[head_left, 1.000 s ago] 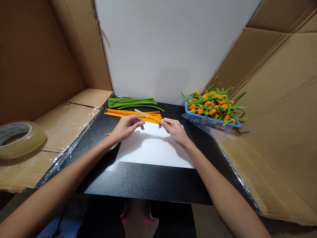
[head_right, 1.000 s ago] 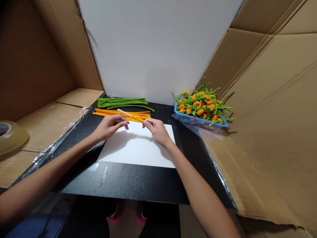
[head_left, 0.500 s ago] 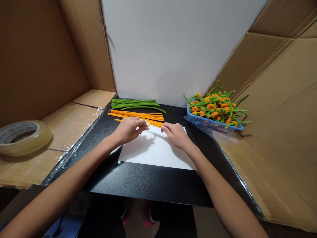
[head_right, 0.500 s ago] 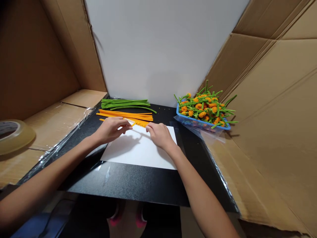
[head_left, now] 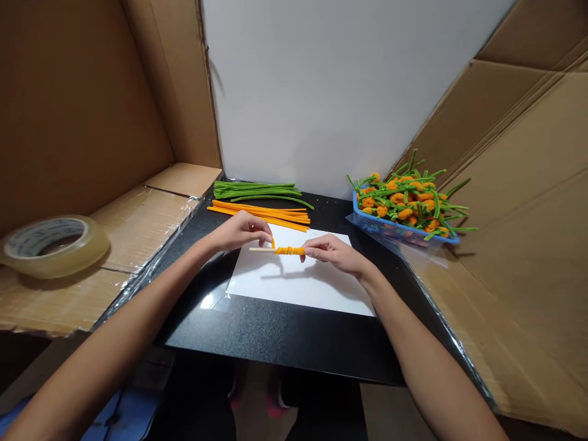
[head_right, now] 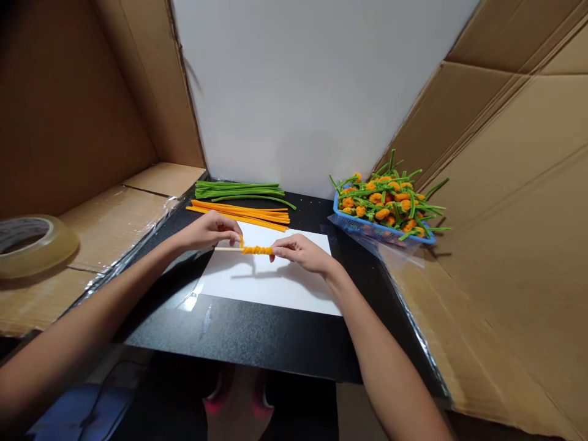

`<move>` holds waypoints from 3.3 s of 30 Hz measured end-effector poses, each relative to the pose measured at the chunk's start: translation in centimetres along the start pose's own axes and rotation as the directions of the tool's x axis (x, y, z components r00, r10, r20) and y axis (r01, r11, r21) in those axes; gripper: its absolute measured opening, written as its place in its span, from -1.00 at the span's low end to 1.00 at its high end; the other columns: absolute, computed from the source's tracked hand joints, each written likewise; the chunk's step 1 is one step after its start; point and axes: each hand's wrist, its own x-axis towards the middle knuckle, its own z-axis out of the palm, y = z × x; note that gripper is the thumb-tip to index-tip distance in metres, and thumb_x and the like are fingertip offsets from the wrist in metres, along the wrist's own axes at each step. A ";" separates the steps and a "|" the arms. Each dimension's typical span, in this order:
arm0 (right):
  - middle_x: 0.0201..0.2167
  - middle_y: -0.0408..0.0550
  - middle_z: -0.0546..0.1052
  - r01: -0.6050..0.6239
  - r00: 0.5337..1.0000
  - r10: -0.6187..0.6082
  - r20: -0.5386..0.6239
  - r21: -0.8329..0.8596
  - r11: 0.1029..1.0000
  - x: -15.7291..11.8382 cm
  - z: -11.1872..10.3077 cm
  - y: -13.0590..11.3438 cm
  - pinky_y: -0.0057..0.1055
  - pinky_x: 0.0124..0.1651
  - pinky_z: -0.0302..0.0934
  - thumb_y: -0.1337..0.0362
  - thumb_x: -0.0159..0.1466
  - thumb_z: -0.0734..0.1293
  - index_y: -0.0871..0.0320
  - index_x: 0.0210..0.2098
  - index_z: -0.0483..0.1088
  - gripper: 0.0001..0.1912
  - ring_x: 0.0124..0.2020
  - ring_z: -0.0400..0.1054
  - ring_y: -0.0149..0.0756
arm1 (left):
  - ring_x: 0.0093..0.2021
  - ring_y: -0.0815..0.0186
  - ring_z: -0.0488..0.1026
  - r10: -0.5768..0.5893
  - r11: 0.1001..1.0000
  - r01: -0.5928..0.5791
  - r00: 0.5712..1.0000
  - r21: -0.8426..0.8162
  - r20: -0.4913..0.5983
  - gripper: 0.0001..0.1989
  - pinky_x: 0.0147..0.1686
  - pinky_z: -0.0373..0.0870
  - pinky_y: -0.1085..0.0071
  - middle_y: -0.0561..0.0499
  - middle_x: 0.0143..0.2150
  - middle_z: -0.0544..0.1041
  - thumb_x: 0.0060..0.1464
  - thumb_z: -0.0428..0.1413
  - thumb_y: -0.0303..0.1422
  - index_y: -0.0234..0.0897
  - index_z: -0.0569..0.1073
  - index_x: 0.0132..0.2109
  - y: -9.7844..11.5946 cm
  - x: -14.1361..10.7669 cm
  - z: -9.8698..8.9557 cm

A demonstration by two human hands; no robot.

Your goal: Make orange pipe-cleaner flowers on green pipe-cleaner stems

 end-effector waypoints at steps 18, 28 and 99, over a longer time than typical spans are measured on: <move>-0.69 -0.29 0.04 -0.015 0.770 0.044 -0.636 0.052 0.999 0.8 -0.2 1.1 -0.38 -0.49 -0.27 -0.03 0.28 0.27 0.17 -0.46 0.40 -0.60 -0.62 -0.14 -0.44 | -0.59 0.46 0.26 0.124 0.987 -0.088 0.947 0.132 -0.295 -0.83 -0.46 0.16 0.55 0.05 -0.38 0.62 0.34 -0.02 -0.33 -0.30 0.41 -0.07 0.6 0.3 4.0; -0.64 -0.24 0.17 -0.051 0.998 0.053 -0.016 0.141 0.989 -0.7 -1.3 0.5 -0.40 -0.45 -0.21 -0.04 0.25 0.35 0.28 -0.36 0.53 -0.56 -0.56 -0.08 -0.46 | -0.40 0.38 0.43 0.014 1.000 -0.016 0.998 -0.026 -0.062 -0.67 -0.38 0.22 0.53 -0.02 -0.37 0.60 0.24 0.09 -0.17 -0.33 0.56 -0.32 -1.9 0.2 0.4; -0.63 -0.28 0.02 0.009 0.970 0.023 -0.242 0.132 0.991 -0.7 -1.6 1.1 -0.38 -0.44 -0.27 -0.06 0.28 0.31 0.25 -0.38 0.50 -0.55 -0.55 -0.16 -0.45 | -0.46 0.39 0.46 -0.068 0.942 0.028 0.992 -0.334 -0.107 -0.67 -0.43 0.34 0.52 -0.08 -0.41 0.61 0.06 0.27 -0.14 -0.38 0.53 -0.32 -2.8 0.5 1.2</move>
